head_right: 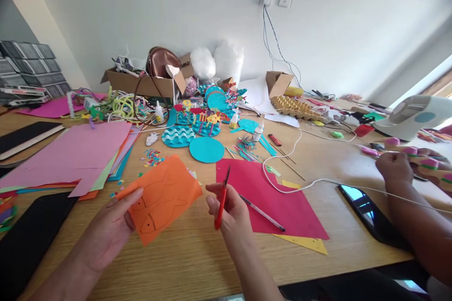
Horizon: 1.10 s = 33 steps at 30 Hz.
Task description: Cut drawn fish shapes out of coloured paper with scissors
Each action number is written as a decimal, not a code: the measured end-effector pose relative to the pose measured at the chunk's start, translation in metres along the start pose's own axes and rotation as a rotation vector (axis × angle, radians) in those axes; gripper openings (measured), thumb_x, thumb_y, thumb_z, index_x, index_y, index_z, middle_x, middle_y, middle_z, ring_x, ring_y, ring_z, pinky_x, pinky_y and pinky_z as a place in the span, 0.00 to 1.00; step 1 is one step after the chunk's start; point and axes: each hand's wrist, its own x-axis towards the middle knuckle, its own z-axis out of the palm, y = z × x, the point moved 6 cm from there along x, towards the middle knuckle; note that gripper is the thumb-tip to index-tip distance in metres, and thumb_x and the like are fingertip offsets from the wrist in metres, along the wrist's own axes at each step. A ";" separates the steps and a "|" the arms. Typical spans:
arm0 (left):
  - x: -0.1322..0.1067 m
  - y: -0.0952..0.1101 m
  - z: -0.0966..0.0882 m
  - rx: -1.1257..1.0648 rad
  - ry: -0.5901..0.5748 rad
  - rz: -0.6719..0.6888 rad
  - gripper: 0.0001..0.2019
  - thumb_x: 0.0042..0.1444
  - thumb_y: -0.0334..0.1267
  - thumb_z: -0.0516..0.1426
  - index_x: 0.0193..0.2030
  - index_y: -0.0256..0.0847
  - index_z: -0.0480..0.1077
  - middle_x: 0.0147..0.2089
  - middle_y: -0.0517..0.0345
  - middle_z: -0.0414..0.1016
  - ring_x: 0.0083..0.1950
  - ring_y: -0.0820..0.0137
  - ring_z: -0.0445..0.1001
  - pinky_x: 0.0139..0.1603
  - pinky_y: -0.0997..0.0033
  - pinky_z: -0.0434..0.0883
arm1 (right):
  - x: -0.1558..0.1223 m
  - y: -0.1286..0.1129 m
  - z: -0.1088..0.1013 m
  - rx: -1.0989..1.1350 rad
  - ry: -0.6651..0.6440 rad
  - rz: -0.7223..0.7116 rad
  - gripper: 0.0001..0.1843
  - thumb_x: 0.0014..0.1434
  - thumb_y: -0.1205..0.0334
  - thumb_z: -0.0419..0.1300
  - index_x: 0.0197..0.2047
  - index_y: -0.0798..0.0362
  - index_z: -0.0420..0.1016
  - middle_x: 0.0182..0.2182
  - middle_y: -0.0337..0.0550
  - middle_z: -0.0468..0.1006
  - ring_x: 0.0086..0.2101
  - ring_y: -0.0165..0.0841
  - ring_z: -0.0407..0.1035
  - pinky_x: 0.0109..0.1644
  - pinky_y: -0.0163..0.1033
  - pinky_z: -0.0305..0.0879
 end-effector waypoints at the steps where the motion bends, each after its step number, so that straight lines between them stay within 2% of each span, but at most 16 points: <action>1: -0.001 -0.001 -0.001 0.003 0.002 0.002 0.15 0.40 0.38 0.66 0.38 0.44 0.77 0.38 0.58 0.82 0.43 0.63 0.78 0.32 0.74 0.73 | 0.001 0.004 0.006 0.077 -0.039 0.044 0.18 0.52 0.50 0.61 0.40 0.56 0.72 0.24 0.38 0.72 0.22 0.27 0.61 0.23 0.32 0.58; 6: -0.006 -0.007 -0.001 0.030 -0.023 -0.001 0.15 0.42 0.39 0.65 0.40 0.45 0.77 0.41 0.57 0.81 0.46 0.60 0.76 0.34 0.71 0.74 | 0.006 0.005 0.027 0.261 -0.152 0.135 0.15 0.46 0.56 0.66 0.29 0.54 0.66 0.17 0.30 0.65 0.18 0.23 0.57 0.20 0.28 0.51; 10: -0.010 -0.006 -0.004 0.046 -0.052 0.035 0.16 0.46 0.42 0.63 0.43 0.45 0.76 0.44 0.55 0.79 0.48 0.60 0.75 0.36 0.70 0.74 | 0.012 -0.003 0.029 0.218 -0.112 0.133 0.14 0.44 0.59 0.66 0.25 0.53 0.63 0.14 0.28 0.64 0.16 0.22 0.55 0.17 0.27 0.47; 13: -0.014 -0.005 0.000 0.059 -0.134 0.087 0.15 0.48 0.42 0.63 0.44 0.45 0.75 0.47 0.54 0.77 0.48 0.60 0.74 0.36 0.70 0.74 | 0.014 -0.009 0.031 0.238 -0.069 0.101 0.15 0.42 0.58 0.67 0.25 0.53 0.63 0.13 0.28 0.65 0.15 0.22 0.56 0.16 0.27 0.48; 17: -0.018 -0.009 0.008 0.140 -0.239 0.121 0.11 0.49 0.42 0.62 0.40 0.43 0.76 0.42 0.54 0.78 0.41 0.63 0.75 0.34 0.69 0.74 | 0.014 -0.011 0.038 0.277 -0.050 0.076 0.15 0.43 0.57 0.66 0.25 0.53 0.63 0.12 0.29 0.65 0.14 0.22 0.56 0.16 0.27 0.48; 23: -0.012 -0.005 0.004 0.203 -0.114 0.252 0.07 0.48 0.40 0.63 0.30 0.40 0.75 0.27 0.61 0.74 0.25 0.74 0.68 0.24 0.77 0.67 | 0.014 -0.012 0.044 0.248 -0.071 0.067 0.16 0.44 0.53 0.65 0.25 0.53 0.63 0.11 0.30 0.66 0.13 0.23 0.57 0.16 0.28 0.48; 26: -0.010 -0.003 0.005 0.246 -0.122 0.297 0.07 0.50 0.40 0.62 0.30 0.39 0.75 0.26 0.61 0.73 0.25 0.75 0.66 0.24 0.77 0.66 | 0.014 -0.014 0.041 0.214 -0.078 0.057 0.17 0.44 0.52 0.65 0.25 0.53 0.63 0.12 0.31 0.68 0.13 0.23 0.56 0.15 0.28 0.47; 33: -0.012 -0.003 0.007 0.154 -0.132 0.240 0.05 0.51 0.39 0.61 0.32 0.40 0.74 0.27 0.61 0.74 0.26 0.73 0.67 0.24 0.76 0.66 | 0.013 -0.015 0.043 0.191 -0.120 0.063 0.18 0.46 0.51 0.65 0.23 0.52 0.61 0.14 0.33 0.68 0.14 0.23 0.56 0.16 0.29 0.48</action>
